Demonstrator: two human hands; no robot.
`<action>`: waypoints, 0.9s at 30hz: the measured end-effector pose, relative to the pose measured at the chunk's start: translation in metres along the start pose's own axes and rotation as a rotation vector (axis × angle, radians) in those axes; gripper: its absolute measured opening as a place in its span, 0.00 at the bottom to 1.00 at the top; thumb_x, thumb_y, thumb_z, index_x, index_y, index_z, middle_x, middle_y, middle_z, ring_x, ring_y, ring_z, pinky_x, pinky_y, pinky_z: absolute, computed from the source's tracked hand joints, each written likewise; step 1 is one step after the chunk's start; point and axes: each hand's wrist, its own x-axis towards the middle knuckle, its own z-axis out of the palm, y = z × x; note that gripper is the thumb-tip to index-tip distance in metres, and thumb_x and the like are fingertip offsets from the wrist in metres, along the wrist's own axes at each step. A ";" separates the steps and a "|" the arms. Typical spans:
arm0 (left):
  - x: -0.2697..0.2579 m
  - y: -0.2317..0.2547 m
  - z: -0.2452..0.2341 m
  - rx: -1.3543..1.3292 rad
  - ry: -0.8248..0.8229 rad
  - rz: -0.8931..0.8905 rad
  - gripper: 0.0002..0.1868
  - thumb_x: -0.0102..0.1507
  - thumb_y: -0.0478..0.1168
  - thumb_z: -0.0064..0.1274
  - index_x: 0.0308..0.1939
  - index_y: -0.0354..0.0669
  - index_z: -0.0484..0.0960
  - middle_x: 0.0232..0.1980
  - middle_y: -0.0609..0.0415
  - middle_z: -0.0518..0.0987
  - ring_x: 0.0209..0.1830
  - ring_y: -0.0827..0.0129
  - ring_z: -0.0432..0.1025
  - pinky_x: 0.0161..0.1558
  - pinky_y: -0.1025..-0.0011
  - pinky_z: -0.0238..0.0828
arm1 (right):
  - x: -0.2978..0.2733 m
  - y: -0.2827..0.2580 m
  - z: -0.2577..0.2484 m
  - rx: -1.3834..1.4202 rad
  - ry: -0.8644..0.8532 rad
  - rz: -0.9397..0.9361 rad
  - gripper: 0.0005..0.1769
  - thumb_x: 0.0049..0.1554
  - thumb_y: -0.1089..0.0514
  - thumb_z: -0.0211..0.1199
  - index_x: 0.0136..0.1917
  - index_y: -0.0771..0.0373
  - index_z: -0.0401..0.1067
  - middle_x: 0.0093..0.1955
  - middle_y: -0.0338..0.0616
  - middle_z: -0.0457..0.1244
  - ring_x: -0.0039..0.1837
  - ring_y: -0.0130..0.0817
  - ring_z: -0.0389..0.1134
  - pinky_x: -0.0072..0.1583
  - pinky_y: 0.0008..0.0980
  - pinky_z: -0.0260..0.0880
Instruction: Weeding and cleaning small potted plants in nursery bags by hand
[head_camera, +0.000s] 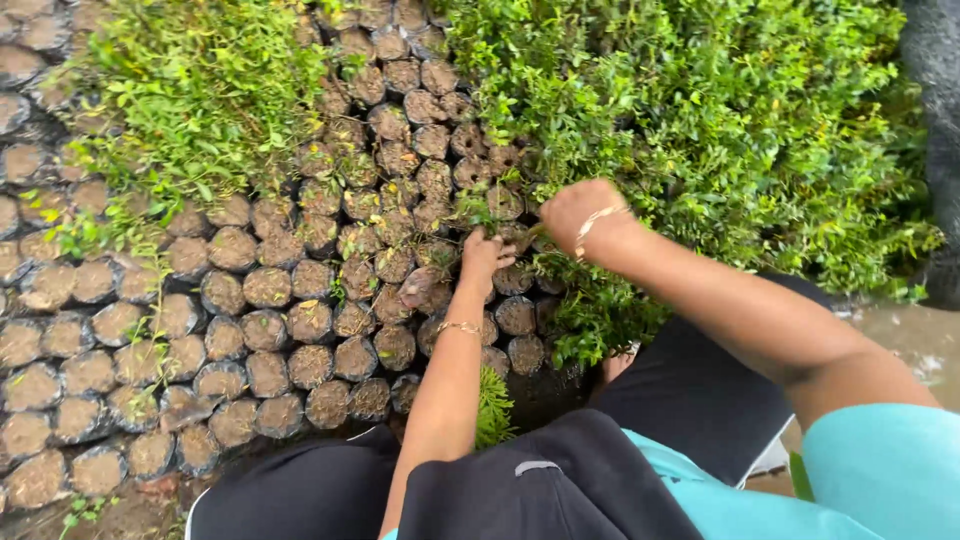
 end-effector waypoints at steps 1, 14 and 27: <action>0.000 0.004 -0.006 -0.070 0.007 -0.038 0.36 0.67 0.25 0.34 0.78 0.25 0.41 0.70 0.19 0.58 0.52 0.44 0.77 0.54 0.51 0.81 | -0.012 0.011 -0.024 -0.019 -0.001 0.004 0.12 0.61 0.59 0.56 0.45 0.54 0.81 0.38 0.39 0.70 0.46 0.38 0.75 0.47 0.46 0.78; -0.011 0.075 -0.026 -0.112 0.209 0.246 0.15 0.69 0.31 0.41 0.60 0.39 0.71 0.51 0.45 0.70 0.44 0.54 0.78 0.40 0.60 0.88 | 0.087 -0.022 -0.037 0.090 -0.012 -0.059 0.14 0.64 0.52 0.57 0.49 0.60 0.80 0.38 0.47 0.70 0.46 0.42 0.74 0.50 0.47 0.78; 0.039 0.033 -0.028 0.100 0.287 0.057 0.33 0.69 0.39 0.43 0.78 0.39 0.53 0.74 0.37 0.65 0.69 0.50 0.66 0.74 0.43 0.52 | 0.105 -0.050 -0.027 -0.029 0.025 -0.097 0.18 0.65 0.47 0.57 0.47 0.61 0.79 0.36 0.41 0.68 0.41 0.34 0.71 0.45 0.34 0.77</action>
